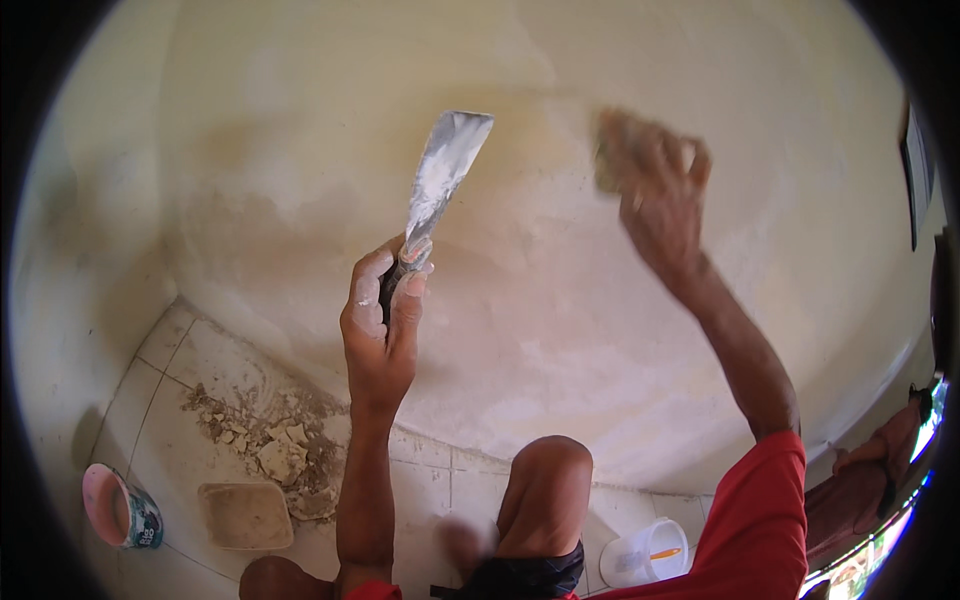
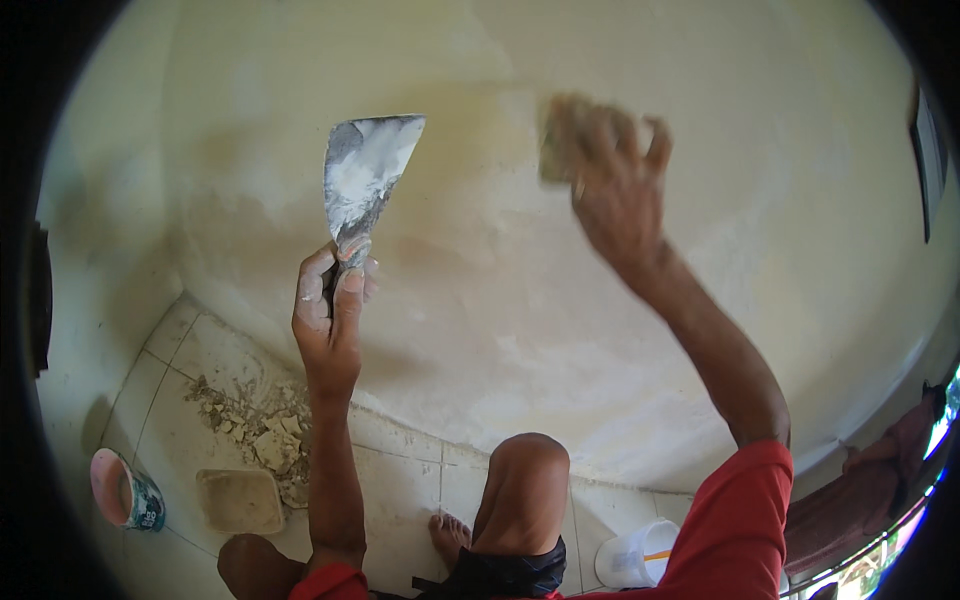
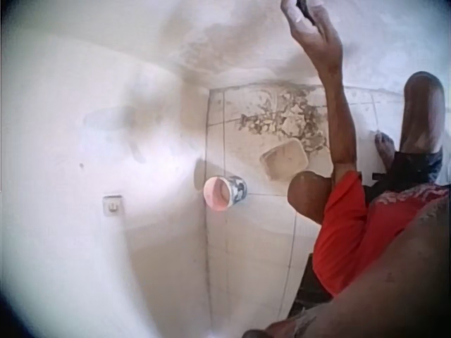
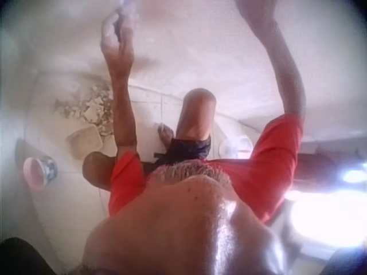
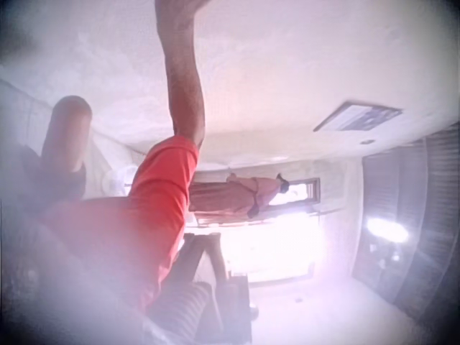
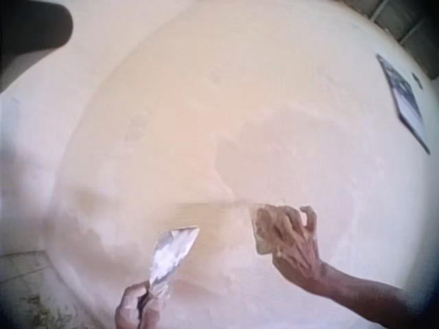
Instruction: The person sands a wall with sandpaper while holding a putty knife, handles wall putty using scrapers and a plastic container, and scrapes the wall with a scraper.
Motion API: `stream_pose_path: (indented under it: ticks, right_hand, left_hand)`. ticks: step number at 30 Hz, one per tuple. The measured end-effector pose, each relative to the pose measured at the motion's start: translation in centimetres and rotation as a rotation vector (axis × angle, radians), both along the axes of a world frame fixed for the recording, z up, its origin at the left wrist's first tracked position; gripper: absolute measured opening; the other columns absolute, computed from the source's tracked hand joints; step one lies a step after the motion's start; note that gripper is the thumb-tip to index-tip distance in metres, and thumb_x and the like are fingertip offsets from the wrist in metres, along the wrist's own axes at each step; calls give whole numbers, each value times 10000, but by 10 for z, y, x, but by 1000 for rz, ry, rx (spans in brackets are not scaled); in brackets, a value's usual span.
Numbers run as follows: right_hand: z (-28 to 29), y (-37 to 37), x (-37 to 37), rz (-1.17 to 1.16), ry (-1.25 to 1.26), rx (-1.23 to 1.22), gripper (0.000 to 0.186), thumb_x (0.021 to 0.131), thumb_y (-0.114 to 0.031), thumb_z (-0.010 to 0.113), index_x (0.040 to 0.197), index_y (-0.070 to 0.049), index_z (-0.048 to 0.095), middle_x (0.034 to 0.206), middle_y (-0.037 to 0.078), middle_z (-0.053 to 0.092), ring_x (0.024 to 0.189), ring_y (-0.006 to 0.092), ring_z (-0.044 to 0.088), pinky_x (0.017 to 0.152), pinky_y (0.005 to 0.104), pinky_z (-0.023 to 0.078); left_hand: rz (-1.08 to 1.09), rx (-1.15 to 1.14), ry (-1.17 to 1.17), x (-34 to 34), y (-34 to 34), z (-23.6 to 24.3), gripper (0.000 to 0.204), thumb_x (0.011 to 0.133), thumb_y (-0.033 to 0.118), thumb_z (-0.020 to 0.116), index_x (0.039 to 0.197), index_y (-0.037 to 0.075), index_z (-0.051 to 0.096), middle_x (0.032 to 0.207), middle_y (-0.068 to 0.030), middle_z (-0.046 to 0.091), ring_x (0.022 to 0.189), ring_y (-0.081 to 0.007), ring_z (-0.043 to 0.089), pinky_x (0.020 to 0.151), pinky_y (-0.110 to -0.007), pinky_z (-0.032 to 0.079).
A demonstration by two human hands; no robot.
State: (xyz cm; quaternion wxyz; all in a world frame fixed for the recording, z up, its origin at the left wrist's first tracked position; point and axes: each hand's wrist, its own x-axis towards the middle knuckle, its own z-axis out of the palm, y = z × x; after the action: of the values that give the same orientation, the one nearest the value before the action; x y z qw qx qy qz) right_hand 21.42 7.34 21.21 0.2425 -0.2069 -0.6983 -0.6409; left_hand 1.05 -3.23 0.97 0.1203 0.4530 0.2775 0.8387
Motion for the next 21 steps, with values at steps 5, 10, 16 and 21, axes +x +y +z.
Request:
stream_pose_path:
  ticks: [5, 10, 16, 21]
  right_hand:
    - [83, 23, -42, 32, 126, 189, 512, 819, 9, 592, 1311, -131, 591, 1242, 31, 586, 1136, 228, 548, 949, 503, 370]
    - [46, 39, -60, -29, 115, 132, 503, 802, -38, 604, 1298, -125, 595, 1253, 27, 577, 1135, 239, 538, 935, 523, 382]
    - [-31, 13, -32, -97, -52, -69, 576, 777, -19, 641, 1340, -118, 571, 1299, 38, 568, 1155, 220, 522, 1006, 506, 323]
    - [15, 10, 6, -101, 49, 13, 568, 845, -6, 585, 1384, -180, 553, 1315, 24, 593, 1196, 206, 528, 1035, 489, 305]
  left_hand:
    - [-115, -50, -37, 4, -5, 10, 313, 987, 89, 549, 1279, -20, 521, 1036, -72, 621, 904, -104, 555, 827, -255, 461]
    - [-71, -2, -71, 5, -6, 11, 292, 996, 136, 535, 1241, -24, 532, 966, -70, 639, 816, -100, 531, 761, -256, 451]
    - [5, 4, -51, -4, -8, 10, 284, 1001, 123, 523, 1241, -29, 536, 966, -69, 638, 809, -102, 532, 762, -261, 456]
    - [28, 9, -55, -7, -5, 8, 278, 1001, 116, 517, 1236, -32, 534, 947, -69, 636, 802, -100, 526, 758, -260, 454]
